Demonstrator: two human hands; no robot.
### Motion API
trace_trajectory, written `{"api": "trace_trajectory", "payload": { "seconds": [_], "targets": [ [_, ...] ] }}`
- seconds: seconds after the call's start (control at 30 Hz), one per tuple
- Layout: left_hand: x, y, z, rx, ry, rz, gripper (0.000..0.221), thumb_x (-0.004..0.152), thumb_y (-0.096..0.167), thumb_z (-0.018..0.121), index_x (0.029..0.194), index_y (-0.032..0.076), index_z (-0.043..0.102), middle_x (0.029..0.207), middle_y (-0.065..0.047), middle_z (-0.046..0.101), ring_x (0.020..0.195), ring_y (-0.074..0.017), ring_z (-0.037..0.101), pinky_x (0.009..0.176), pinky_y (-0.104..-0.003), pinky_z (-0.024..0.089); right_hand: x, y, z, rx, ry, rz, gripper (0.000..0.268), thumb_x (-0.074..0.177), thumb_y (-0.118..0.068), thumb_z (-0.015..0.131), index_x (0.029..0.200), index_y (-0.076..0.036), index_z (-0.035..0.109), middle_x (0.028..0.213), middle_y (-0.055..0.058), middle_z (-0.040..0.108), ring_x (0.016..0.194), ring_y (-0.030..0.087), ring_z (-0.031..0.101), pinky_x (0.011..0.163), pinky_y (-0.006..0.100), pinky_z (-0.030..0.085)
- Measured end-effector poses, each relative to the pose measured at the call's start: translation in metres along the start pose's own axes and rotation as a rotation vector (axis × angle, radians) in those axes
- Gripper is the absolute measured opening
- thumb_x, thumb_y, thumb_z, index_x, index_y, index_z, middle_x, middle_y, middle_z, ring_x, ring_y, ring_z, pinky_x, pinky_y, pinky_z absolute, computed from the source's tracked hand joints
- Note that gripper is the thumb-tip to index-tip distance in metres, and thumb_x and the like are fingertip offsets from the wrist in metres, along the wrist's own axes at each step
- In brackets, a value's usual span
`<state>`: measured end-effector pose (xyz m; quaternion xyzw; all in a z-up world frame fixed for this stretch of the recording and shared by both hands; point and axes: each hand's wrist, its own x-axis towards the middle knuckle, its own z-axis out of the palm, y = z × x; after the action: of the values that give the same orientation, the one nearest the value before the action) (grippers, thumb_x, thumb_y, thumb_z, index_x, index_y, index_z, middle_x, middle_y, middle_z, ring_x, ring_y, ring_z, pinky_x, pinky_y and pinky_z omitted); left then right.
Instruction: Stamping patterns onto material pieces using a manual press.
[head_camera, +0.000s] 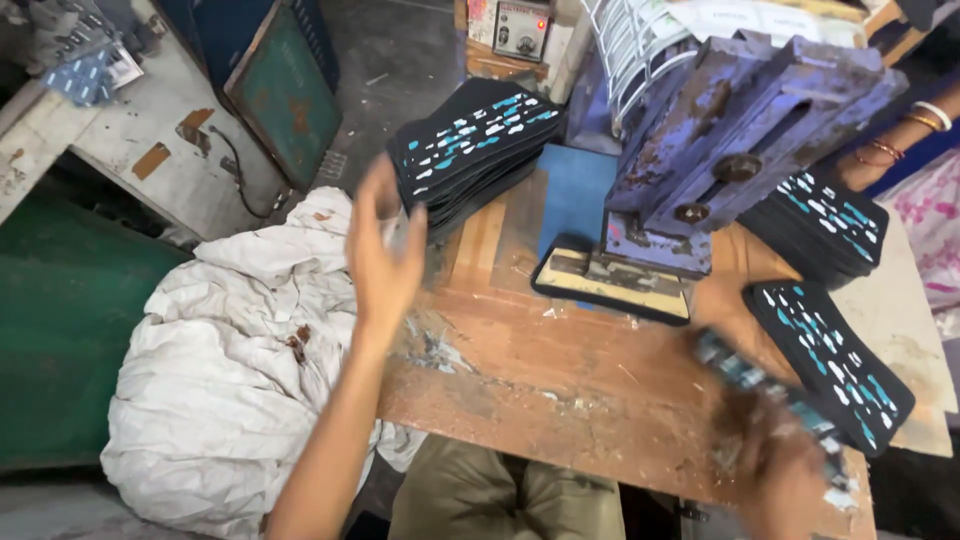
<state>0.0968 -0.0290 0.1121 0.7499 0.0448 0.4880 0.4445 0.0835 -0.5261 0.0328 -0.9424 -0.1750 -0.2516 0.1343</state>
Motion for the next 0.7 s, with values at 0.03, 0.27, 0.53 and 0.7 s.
{"api": "trace_trajectory", "payload": {
  "seconds": [0.03,0.27,0.53,0.7],
  "targets": [
    [-0.026,-0.004,-0.001,0.001,0.005,0.004,0.058,0.098,-0.003,0.069,0.151,0.003,0.046,0.147,-0.024,0.06,0.134,-0.0332,0.063,0.111,-0.04,0.051,-0.009,-0.013,0.026,0.002,0.005,-0.004,0.033,0.112,-0.017,0.05,0.133,0.003,0.066,0.112,0.025,0.068,0.088,0.038,0.068,0.077,0.047,0.054],
    [-0.109,0.009,0.004,-0.1,-0.494,-0.378,0.038,0.09,0.008,0.073,0.126,0.006,0.064,0.11,-0.009,0.075,0.095,-0.0166,0.072,0.079,-0.031,0.059,0.016,-0.128,0.021,0.199,-0.069,-0.141,0.03,0.089,-0.023,0.067,0.112,-0.004,0.071,0.13,0.014,0.067,0.128,0.035,0.059,0.112,0.05,0.042],
    [-0.118,0.006,0.006,-0.063,-0.474,-0.235,0.033,0.089,0.005,0.073,0.121,0.003,0.066,0.112,-0.009,0.077,0.1,-0.0234,0.073,0.084,-0.035,0.057,0.02,-0.133,0.03,0.241,-0.1,-0.074,0.029,0.088,-0.023,0.069,0.111,-0.004,0.071,0.131,0.011,0.066,0.133,0.032,0.056,0.116,0.049,0.039],
    [-0.106,0.008,0.013,-0.079,-0.48,-0.46,0.042,0.089,0.013,0.075,0.129,0.007,0.063,0.098,-0.006,0.078,0.081,-0.0204,0.076,0.069,-0.034,0.058,0.019,-0.133,0.025,0.245,-0.123,-0.072,0.03,0.089,-0.022,0.07,0.112,-0.003,0.071,0.132,0.012,0.065,0.134,0.034,0.055,0.118,0.05,0.038]
  ]
}}
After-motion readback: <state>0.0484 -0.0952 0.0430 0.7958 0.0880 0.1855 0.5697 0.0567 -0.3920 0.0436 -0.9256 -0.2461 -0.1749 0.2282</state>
